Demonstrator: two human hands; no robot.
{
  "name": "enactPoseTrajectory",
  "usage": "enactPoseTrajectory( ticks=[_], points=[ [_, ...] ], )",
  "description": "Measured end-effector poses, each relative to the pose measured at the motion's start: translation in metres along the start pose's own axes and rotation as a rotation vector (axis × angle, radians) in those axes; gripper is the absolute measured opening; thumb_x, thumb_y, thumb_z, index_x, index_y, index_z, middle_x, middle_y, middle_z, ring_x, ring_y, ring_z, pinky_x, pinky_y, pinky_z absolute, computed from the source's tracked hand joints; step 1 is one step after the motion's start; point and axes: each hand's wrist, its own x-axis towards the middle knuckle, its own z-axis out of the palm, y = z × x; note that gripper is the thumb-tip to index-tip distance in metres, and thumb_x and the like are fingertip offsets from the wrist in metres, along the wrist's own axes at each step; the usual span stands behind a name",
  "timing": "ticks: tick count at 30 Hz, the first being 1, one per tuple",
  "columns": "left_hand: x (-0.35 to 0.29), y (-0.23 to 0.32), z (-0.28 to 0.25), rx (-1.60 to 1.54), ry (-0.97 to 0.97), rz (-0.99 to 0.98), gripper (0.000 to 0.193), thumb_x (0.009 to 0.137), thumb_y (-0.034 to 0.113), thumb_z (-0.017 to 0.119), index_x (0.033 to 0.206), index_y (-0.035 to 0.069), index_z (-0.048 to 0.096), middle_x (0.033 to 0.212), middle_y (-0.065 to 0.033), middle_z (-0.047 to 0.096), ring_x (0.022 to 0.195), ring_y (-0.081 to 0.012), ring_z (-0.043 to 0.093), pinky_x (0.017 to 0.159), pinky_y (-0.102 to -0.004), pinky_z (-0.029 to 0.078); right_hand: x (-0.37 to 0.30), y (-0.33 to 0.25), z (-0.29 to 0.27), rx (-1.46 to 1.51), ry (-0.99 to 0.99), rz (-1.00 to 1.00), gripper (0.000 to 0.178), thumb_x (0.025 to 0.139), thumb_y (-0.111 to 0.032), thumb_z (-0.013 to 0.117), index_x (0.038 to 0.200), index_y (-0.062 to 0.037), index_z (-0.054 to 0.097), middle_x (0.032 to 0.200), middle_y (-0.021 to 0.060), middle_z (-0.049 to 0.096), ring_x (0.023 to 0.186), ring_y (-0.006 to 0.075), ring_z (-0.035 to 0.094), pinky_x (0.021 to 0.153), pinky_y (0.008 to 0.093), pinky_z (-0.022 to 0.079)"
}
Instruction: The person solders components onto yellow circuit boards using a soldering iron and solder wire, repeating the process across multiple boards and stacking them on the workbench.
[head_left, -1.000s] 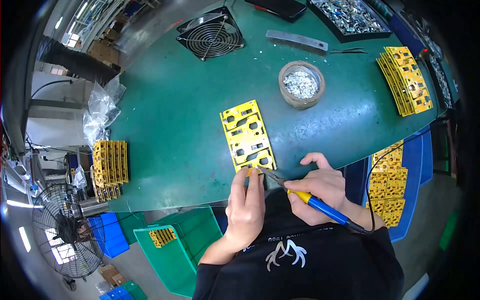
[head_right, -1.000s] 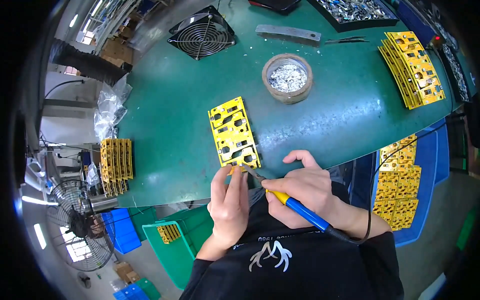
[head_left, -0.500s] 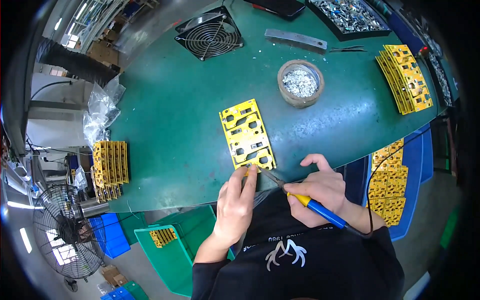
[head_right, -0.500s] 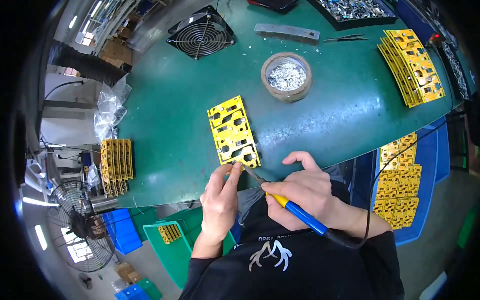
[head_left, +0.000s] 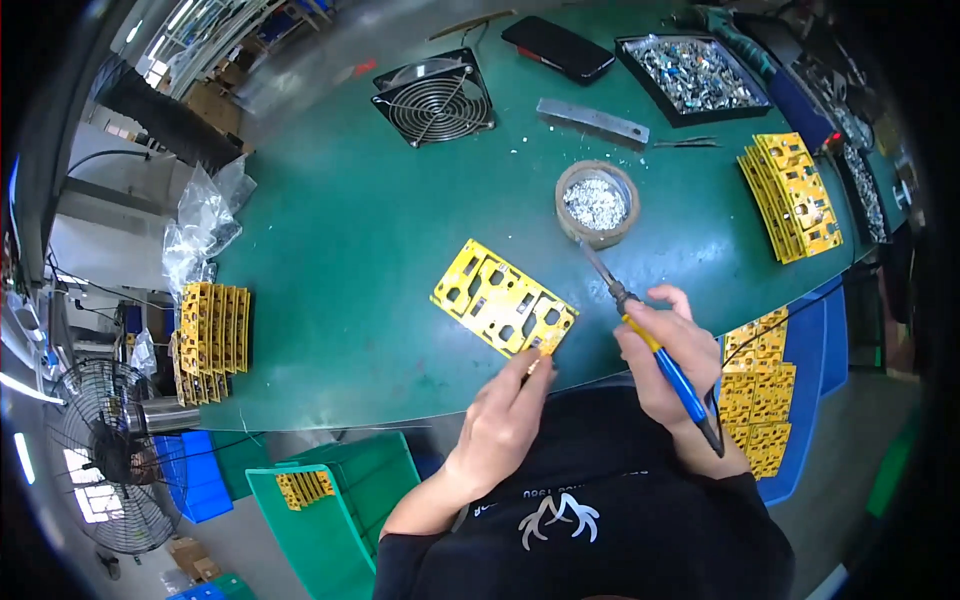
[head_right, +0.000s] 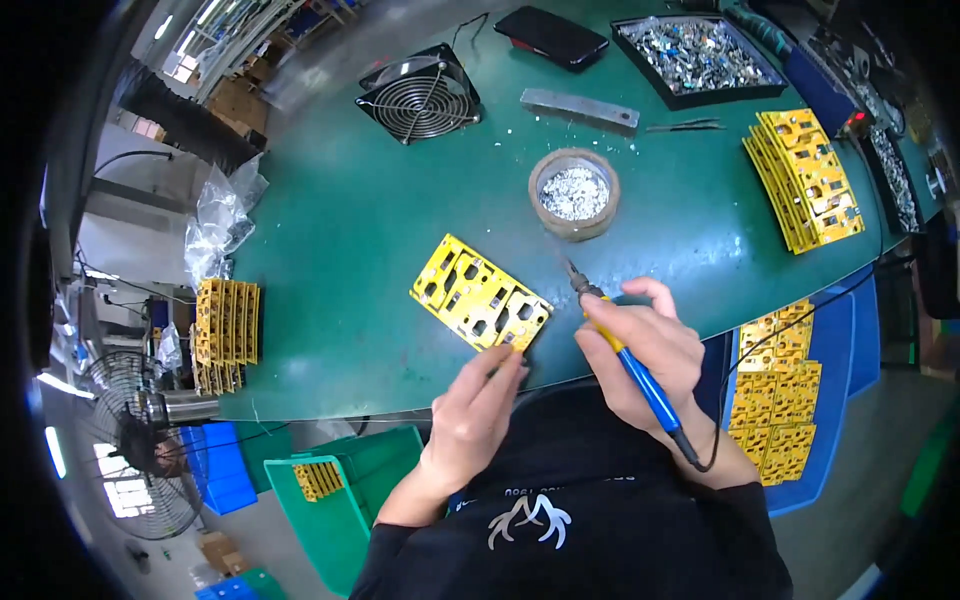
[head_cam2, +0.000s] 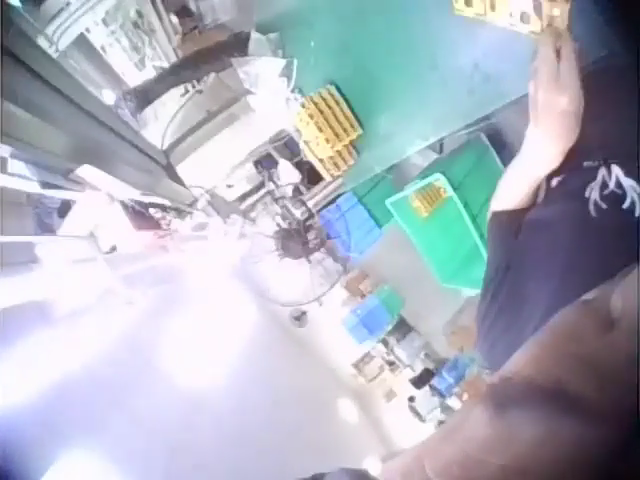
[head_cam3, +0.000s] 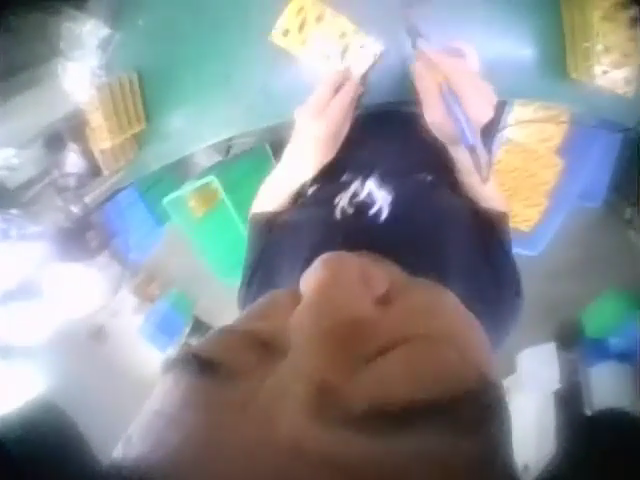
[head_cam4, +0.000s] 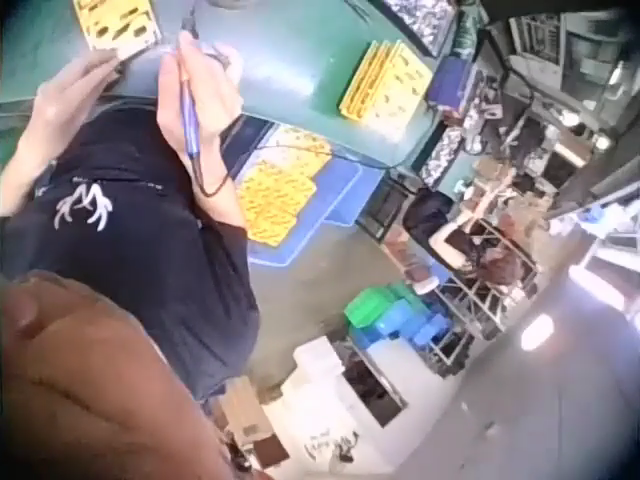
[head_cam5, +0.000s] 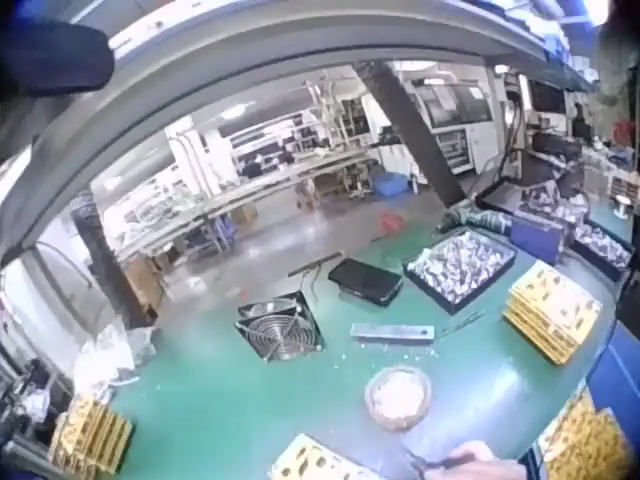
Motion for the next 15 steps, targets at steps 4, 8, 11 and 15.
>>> enactPoseTrajectory(
  ticks=[4,8,11,15],
  points=[
    [0.004,0.006,-0.003,-0.093,0.096,-0.011,0.029,0.085,-0.002,0.082,0.113,0.001,0.075,0.111,-0.0136,0.074,0.083,-0.0267,0.076,0.066,-0.0341,0.061,0.004,0.006,0.016,-0.023,-0.063,-0.092,0.037,0.083,-0.002,0.085,0.119,-0.0016,0.075,0.098,0.0135,0.079,0.086,0.0261,0.077,0.095,0.0456,0.055],
    [0.002,0.0,-0.015,-0.146,0.208,-0.099,0.017,0.087,-0.006,0.08,0.102,0.0,0.073,0.102,-0.0116,0.074,0.069,-0.0148,0.066,0.058,-0.026,0.051,0.006,0.004,0.032,-0.088,-0.176,-0.135,0.059,0.08,-0.023,0.09,0.131,-0.0024,0.068,0.114,0.0196,0.074,0.111,0.0378,0.07,0.101,0.0501,0.051],
    [-0.003,-0.002,-0.025,-0.249,0.201,-0.298,0.009,0.092,-0.007,0.075,0.097,-0.002,0.071,0.099,-0.0075,0.071,0.068,-0.0059,0.054,0.056,-0.0211,0.042,0.005,0.003,0.037,-0.16,-0.356,-0.1,0.084,0.081,-0.038,0.088,0.149,-0.0033,0.053,0.126,0.0241,0.066,0.127,0.044,0.061,0.111,0.0567,0.044],
    [-0.006,-0.01,-0.028,-0.315,0.247,-0.357,0.003,0.094,-0.005,0.073,0.095,-0.003,0.071,0.1,-0.0108,0.071,0.069,-0.0101,0.059,0.059,-0.024,0.047,0.005,0.003,0.042,-0.088,-0.289,-0.13,0.079,0.082,-0.026,0.085,0.149,-0.0008,0.051,0.12,0.0233,0.061,0.119,0.043,0.06,0.111,0.0554,0.044]
  ],
)
